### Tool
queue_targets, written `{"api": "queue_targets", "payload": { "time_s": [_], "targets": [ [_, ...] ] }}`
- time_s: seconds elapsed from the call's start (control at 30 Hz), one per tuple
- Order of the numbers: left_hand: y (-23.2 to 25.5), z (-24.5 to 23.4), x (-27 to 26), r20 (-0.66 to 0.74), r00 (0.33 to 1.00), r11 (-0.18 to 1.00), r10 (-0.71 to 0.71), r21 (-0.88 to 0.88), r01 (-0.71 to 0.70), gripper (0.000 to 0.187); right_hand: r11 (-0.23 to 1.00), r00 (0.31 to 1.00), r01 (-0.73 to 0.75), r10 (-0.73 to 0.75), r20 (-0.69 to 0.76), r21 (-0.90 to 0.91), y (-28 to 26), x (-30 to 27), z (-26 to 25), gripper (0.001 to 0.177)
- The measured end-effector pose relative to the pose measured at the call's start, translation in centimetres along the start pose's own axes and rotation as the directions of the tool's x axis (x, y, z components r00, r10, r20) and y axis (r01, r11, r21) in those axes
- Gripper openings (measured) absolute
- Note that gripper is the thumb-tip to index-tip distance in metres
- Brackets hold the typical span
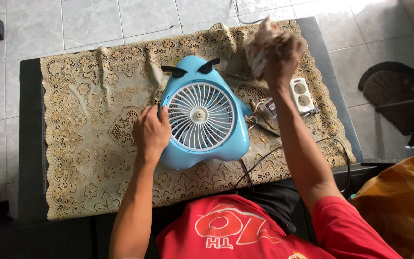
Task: The person cleans a white fan blade with a cloth, then installs it into a blue fan housing. They plug in the fan to test it, then wipe the exterior of the assembled fan with the cloth.
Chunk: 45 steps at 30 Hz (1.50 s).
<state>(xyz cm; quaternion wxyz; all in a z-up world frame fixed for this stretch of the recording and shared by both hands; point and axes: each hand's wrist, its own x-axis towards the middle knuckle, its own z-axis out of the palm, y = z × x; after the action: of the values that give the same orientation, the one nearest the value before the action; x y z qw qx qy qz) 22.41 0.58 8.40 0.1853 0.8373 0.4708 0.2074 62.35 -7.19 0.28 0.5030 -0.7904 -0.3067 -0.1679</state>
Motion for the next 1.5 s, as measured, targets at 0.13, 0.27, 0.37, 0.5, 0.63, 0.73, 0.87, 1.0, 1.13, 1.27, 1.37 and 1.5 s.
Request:
{"api": "queue_targets", "payload": {
  "time_s": [0.13,0.27,0.37,0.5,0.63,0.73,0.87,1.0,1.13,1.27,1.37,1.5],
  "targets": [
    [1.4,-0.6,-0.5,-0.037,0.999,0.998,-0.008,0.063,0.010,0.037,0.807,0.986,-0.165,0.151,0.073,0.567,-1.4,0.1,-3.2,0.024],
    [2.8,-2.2,-0.9,-0.154,0.987,0.997,0.049,0.072,-0.038,0.034,0.594,0.988,-0.133,0.139,0.061,0.793,-1.3,0.2,-6.3,0.042],
    [3.6,-4.1,-1.5,-0.256,0.960,0.994,0.110,0.039,-0.103,0.030,0.513,0.989,-0.088,0.148,0.013,0.854,-0.6,-0.7,-8.8,0.056],
    [4.6,-6.5,-2.9,-0.348,0.919,0.975,0.185,-0.049,-0.215,0.026,0.393,0.977,-0.046,0.210,-0.040,0.919,-0.8,-3.0,-13.9,0.060],
    [6.2,-7.0,-4.5,-0.345,0.918,0.951,0.193,-0.163,-0.262,0.027,0.551,0.974,-0.226,0.110,0.199,0.804,-3.7,-10.0,-18.8,0.060],
    [8.1,-5.9,-6.5,-0.320,0.922,0.934,0.216,-0.207,-0.291,0.028,0.589,0.926,-0.364,0.144,0.350,0.721,-5.9,-13.5,-20.0,0.040],
    [10.1,-4.8,-8.9,-0.321,0.894,0.886,0.314,-0.240,-0.397,0.029,0.593,0.921,-0.357,0.097,0.377,0.721,-6.9,-14.5,-21.1,0.040],
    [10.2,-4.1,-10.4,-0.176,0.925,0.815,0.336,-0.438,-0.379,0.030,0.567,0.906,-0.415,0.189,0.378,0.711,-5.6,-13.5,-22.7,0.041],
    [6.6,-2.4,-8.9,0.026,0.981,0.807,0.193,-0.572,-0.144,0.033,0.455,0.809,-0.586,0.372,0.455,0.670,-3.5,-12.7,-23.6,0.045],
    [1.2,0.2,-6.7,-0.445,0.857,0.959,0.259,0.009,-0.285,0.055,0.424,0.699,-0.708,0.532,0.478,0.564,-1.0,-12.8,-23.2,0.042],
    [-2.6,1.6,-5.7,-0.297,0.955,0.998,-0.010,-0.062,-0.009,0.075,0.402,0.661,-0.741,0.577,0.479,0.538,0.8,-12.7,-22.5,0.044],
    [-5.0,3.4,-5.3,0.314,0.833,0.810,-0.456,-0.242,0.534,0.046,0.397,0.601,-0.794,0.629,0.494,0.461,2.0,-12.2,-21.8,0.047]
  ]
}}
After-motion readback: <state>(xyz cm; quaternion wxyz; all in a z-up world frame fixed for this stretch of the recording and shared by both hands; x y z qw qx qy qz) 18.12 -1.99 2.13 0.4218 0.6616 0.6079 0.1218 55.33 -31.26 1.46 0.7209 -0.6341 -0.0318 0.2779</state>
